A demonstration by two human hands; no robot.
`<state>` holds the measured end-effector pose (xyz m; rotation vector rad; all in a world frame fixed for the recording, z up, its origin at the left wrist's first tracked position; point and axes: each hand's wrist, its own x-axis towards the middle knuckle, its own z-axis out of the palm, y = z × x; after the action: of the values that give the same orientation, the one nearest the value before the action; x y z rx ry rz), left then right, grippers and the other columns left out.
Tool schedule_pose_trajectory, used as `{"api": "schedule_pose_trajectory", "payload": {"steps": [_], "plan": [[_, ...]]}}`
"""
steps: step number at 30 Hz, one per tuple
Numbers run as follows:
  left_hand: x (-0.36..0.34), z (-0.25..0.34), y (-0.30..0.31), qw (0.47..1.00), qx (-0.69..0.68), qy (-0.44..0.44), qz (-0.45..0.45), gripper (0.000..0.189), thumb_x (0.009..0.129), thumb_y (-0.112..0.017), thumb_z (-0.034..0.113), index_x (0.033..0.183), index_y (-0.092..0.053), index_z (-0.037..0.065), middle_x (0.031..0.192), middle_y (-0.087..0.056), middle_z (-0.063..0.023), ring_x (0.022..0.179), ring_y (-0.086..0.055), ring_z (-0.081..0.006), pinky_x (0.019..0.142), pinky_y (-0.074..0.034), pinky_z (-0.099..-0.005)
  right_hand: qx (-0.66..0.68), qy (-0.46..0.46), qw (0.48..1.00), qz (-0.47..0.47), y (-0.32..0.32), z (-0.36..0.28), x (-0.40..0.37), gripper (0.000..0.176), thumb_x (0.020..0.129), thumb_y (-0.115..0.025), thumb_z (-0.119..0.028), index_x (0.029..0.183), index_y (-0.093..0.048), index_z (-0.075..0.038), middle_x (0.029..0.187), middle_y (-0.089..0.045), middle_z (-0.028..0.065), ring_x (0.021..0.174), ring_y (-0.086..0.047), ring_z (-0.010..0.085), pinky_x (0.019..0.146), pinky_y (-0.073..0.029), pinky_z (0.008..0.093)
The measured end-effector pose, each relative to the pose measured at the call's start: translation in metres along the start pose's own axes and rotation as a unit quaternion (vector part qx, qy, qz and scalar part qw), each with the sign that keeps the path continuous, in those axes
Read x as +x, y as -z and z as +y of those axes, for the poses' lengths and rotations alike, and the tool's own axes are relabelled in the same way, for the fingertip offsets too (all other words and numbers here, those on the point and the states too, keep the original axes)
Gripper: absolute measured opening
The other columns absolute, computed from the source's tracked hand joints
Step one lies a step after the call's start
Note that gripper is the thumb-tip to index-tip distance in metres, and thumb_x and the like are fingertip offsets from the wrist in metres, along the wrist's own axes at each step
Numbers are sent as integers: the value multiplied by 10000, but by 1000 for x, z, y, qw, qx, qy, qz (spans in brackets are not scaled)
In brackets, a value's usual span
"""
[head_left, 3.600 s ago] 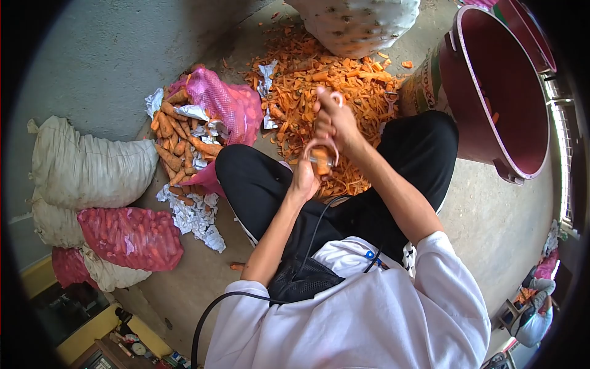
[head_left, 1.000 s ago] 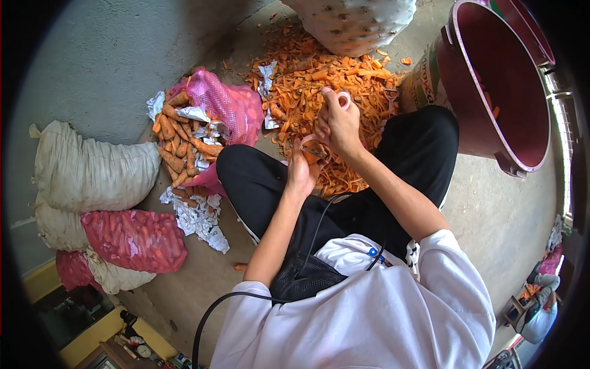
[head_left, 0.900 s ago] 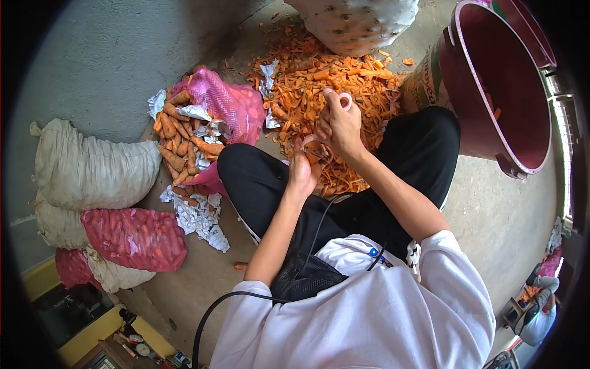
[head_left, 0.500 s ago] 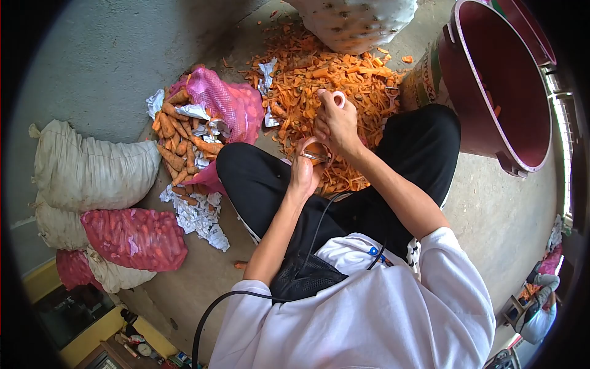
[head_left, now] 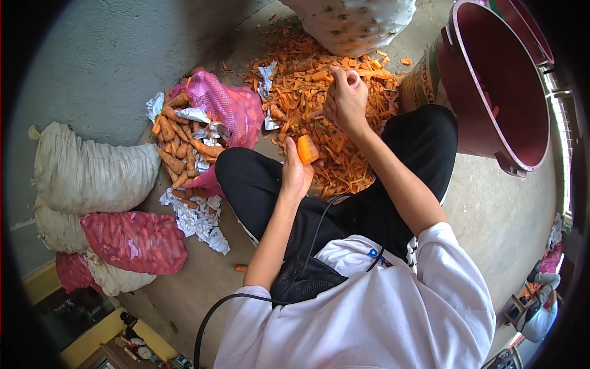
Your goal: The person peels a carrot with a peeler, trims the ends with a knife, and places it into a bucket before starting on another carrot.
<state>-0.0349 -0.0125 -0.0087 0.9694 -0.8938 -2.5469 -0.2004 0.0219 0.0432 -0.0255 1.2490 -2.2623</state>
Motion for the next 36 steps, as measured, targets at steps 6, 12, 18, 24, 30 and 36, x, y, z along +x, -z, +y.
{"api": "schedule_pose_trajectory", "payload": {"steps": [6,12,18,24,30,36], "plan": [[4,-8,3,998,-42,38,10,340,985,-320,395,1057,-527,136,815,-566,-41,726,-540,-179,621,-444,-330,44,-112,993,-1,-13,-1,-46,289,919,-530,-199,680,-384,-128,458,-347,-26,308,-316,89,300,-288,246],[4,-10,7,995,-85,56,-5,205,950,-398,257,1003,-559,141,803,-589,-49,728,-554,-200,632,-451,-346,54,-117,992,-11,-10,6,-48,337,920,-529,-204,647,-349,-119,445,-326,-21,297,-304,90,286,-277,249],[4,-11,6,993,-97,54,-30,214,944,-414,279,979,-571,138,791,-592,-46,737,-561,-194,661,-462,-350,52,-125,991,-22,-8,5,-48,335,918,-527,-199,647,-346,-119,450,-331,-17,298,-305,89,285,-275,249],[2,-9,-2,992,-109,69,-13,232,946,-420,307,959,-576,135,834,-589,-41,779,-562,-178,685,-479,-344,48,-123,991,-27,-6,7,-48,316,916,-530,-193,658,-367,-112,452,-341,-15,292,-311,92,275,-274,246],[-2,-14,0,999,-45,29,-1,273,966,-376,310,929,-559,111,835,-574,-44,773,-556,-184,680,-470,-341,29,-117,992,-20,-6,9,-50,279,913,-540,-191,683,-414,-96,468,-370,-12,298,-322,91,277,-276,245],[-19,-10,-8,997,35,-15,-74,455,988,-298,426,950,-529,36,753,-553,-98,659,-516,-195,629,-420,-319,-80,7,995,53,22,39,41,197,879,-512,-157,710,-451,-77,537,-468,13,375,-435,94,316,-366,252]]}}
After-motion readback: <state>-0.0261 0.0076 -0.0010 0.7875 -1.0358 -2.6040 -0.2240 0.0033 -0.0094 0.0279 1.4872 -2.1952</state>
